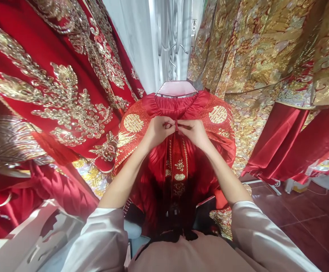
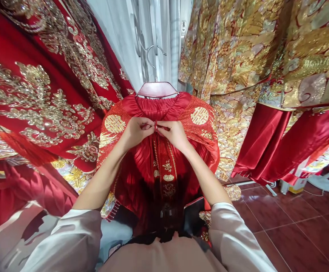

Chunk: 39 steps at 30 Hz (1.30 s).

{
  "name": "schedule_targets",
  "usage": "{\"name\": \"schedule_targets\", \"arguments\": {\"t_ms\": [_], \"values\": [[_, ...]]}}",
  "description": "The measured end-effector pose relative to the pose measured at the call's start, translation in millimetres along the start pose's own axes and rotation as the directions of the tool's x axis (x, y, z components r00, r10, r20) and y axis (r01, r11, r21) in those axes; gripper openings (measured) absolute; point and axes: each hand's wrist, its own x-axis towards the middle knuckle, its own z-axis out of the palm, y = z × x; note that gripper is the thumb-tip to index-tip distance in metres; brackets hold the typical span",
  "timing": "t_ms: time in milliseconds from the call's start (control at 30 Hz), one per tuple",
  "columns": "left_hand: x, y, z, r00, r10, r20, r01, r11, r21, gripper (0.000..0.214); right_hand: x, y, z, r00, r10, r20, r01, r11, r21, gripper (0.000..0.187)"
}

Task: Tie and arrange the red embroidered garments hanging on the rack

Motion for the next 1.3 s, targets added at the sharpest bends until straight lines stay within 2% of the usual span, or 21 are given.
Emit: {"name": "schedule_targets", "arguments": {"t_ms": [133, 200, 333, 567, 633, 733, 800, 833, 867, 900, 967, 1033, 1067, 1133, 1167, 1200, 1233, 1300], "values": [[-3.6, 1.4, 2.3, 0.996, 0.082, -0.023, -0.079, 0.990, 0.118, 0.006, 6.8, 10.1, -2.8, 0.998, -0.059, -0.026, 0.063, 0.981, 0.181, 0.006], [-3.6, 0.9, 1.0, 0.996, 0.088, -0.018, -0.084, 0.986, 0.142, 0.006, 7.7, 12.2, -2.7, 0.998, -0.061, -0.018, 0.064, 0.971, 0.232, 0.006], [-4.2, -1.1, -1.9, 0.994, 0.091, 0.066, -0.098, 0.988, 0.116, 0.007, 5.8, 10.7, -1.8, 0.999, -0.048, 0.007, 0.046, 0.981, 0.190, 0.014], [-13.1, -0.2, 4.5, 0.987, 0.159, 0.019, -0.158, 0.945, 0.285, 0.006, 2.3, 7.2, 2.8, 0.998, -0.066, 0.001, 0.066, 0.992, 0.110, 0.007], [-13.9, 0.7, 2.1, 0.987, 0.158, -0.033, -0.136, 0.923, 0.359, 0.003, 0.7, 2.2, 1.6, 0.997, -0.052, -0.064, 0.052, 0.999, 0.000, 0.007], [-13.9, 3.2, -6.1, 0.988, 0.105, -0.109, -0.032, 0.850, 0.526, 0.009, -1.9, -7.7, -2.8, 0.987, 0.000, -0.158, -0.024, 0.989, -0.148, 0.011], [-13.9, 4.6, -10.0, 0.984, 0.092, -0.151, 0.015, 0.807, 0.590, 0.012, -2.5, -12.3, -6.5, 0.981, 0.069, -0.183, -0.085, 0.993, -0.078, 0.012], [-14.0, 4.8, -10.6, 0.983, 0.089, -0.163, 0.027, 0.801, 0.598, 0.013, -2.4, -13.1, -8.5, 0.974, 0.139, -0.178, -0.134, 0.990, 0.039, 0.012], [-14.2, 4.4, -10.0, 0.982, 0.084, -0.167, 0.032, 0.806, 0.591, 0.014, -2.0, -12.9, -10.8, 0.959, 0.235, -0.158, -0.203, 0.959, 0.197, 0.012], [-14.5, 3.5, -8.7, 0.983, 0.080, -0.164, 0.030, 0.817, 0.576, 0.015, -1.4, -11.8, -13.5, 0.931, 0.345, -0.119, -0.281, 0.885, 0.370, 0.011], [-15.4, 0.4, -4.9, 0.984, 0.084, -0.156, 0.013, 0.843, 0.537, 0.018, -0.3, -8.3, -20.1, 0.843, 0.537, 0.014, -0.411, 0.627, 0.662, 0.010], [-16.1, -3.8, -2.0, 0.981, 0.097, -0.170, 0.003, 0.862, 0.507, 0.021, 0.4, -5.0, -27.1, 0.751, 0.637, 0.171, -0.478, 0.348, 0.806, 0.014], [-16.2, -5.9, -1.4, 0.977, 0.102, -0.187, 0.004, 0.869, 0.494, 0.021, 0.3, -4.0, -30.1, 0.717, 0.654, 0.241, -0.495, 0.234, 0.837, 0.017], [-15.9, -9.0, -1.5, 0.969, 0.099, -0.227, 0.015, 0.890, 0.455, 0.021, -0.5, -3.4, -32.9, 0.678, 0.653, 0.339, -0.510, 0.085, 0.856, 0.020], [-15.5, -10.0, -1.8, 0.964, 0.094, -0.250, 0.019, 0.909, 0.417, 0.020, -1.4, -3.7, -32.4, 0.673, 0.652, 0.351, -0.506, 0.059, 0.860, 0.020], [-14.9, -10.5, -1.7, 0.957, 0.085, -0.276, 0.021, 0.933, 0.360, 0.020, -2.6, -4.1, -30.7, 0.677, 0.657, 0.331, -0.492, 0.069, 0.868, 0.020], [-14.1, -10.6, -1.2, 0.951, 0.066, -0.302, 0.024, 0.959, 0.283, 0.019, -4.3, -4.7, -27.8, 0.686, 0.668, 0.287, -0.472, 0.110, 0.875, 0.020], [-11.7, -10.2, 1.7, 0.941, -0.011, -0.339, 0.044, 0.995, 0.091, 0.017, -8.7, -5.9, -20.0, 0.712, 0.685, 0.156, -0.430, 0.249, 0.868, 0.020]]}}
